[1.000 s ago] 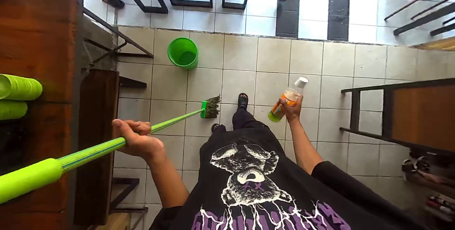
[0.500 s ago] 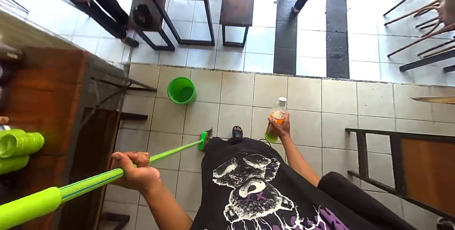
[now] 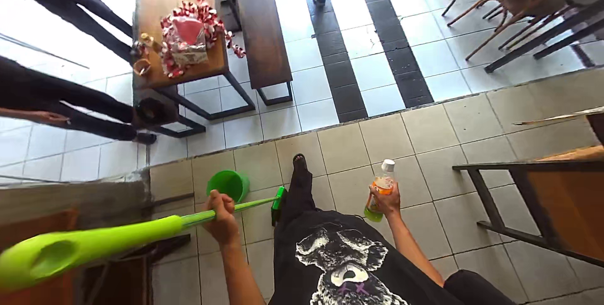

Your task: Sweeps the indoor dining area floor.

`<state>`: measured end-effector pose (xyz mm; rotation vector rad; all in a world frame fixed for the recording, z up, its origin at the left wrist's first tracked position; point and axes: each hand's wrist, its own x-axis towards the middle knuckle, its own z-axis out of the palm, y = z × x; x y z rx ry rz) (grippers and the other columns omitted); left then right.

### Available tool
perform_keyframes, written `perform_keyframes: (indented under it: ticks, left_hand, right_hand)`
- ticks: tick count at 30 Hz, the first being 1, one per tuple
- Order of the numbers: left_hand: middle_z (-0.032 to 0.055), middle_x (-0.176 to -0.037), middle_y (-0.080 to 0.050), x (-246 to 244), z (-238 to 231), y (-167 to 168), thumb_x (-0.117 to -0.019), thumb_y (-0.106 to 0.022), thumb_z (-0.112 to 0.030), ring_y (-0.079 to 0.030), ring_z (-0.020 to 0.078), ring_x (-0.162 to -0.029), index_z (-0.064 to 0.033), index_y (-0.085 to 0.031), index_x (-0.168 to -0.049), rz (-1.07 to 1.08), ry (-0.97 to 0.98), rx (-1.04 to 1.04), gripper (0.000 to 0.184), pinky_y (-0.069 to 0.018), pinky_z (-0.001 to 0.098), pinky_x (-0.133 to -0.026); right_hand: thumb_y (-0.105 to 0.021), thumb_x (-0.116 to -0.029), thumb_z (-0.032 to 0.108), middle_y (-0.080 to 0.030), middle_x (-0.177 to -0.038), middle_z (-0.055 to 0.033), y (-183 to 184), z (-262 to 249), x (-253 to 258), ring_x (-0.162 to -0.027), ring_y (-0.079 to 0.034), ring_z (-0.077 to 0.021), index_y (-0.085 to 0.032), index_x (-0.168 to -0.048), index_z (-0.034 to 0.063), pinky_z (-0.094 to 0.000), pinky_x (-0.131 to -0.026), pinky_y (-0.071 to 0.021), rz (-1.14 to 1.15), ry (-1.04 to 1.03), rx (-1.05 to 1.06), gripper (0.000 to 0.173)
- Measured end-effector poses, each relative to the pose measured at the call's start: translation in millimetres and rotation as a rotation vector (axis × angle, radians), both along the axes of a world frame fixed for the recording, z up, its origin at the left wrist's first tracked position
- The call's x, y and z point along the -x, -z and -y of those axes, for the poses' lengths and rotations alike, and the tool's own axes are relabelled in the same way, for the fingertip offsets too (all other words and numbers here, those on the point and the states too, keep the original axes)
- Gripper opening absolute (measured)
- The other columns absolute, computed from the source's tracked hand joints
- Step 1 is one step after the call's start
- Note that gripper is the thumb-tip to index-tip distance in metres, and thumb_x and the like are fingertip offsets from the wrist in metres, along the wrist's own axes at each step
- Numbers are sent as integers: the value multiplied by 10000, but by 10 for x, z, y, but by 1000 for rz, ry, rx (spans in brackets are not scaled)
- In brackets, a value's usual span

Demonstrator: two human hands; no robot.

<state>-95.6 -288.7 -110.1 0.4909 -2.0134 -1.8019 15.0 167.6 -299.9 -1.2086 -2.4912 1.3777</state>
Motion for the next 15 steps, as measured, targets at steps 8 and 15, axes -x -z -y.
perform_keyframes:
  ticks: [8, 15]
  left_hand:
    - [-86, -643, -593, 1744, -433, 1060, -1067, -474, -206, -506, -1, -545, -100, -648, -747, 263, 365, 100, 380, -451, 179, -547]
    - [-62, -657, -616, 2824, -949, 1524, -1059, -520, -251, -514, 29, -554, -86, -669, -767, 430, 605, 195, 367, -459, 239, -569]
  right_hand:
    - [-867, -802, 241, -682, -1191, -274, -186, -189, 989, -1093, -694, -315, -570, -1314, -108, -487, -1009, -542, -135, 287, -41, 687]
    - [-756, -837, 437, -667, -1142, -75, -567, -584, 2125, -999, -698, -171, -375, -1425, 22, -393, -856, -618, -653, 576, 343, 815]
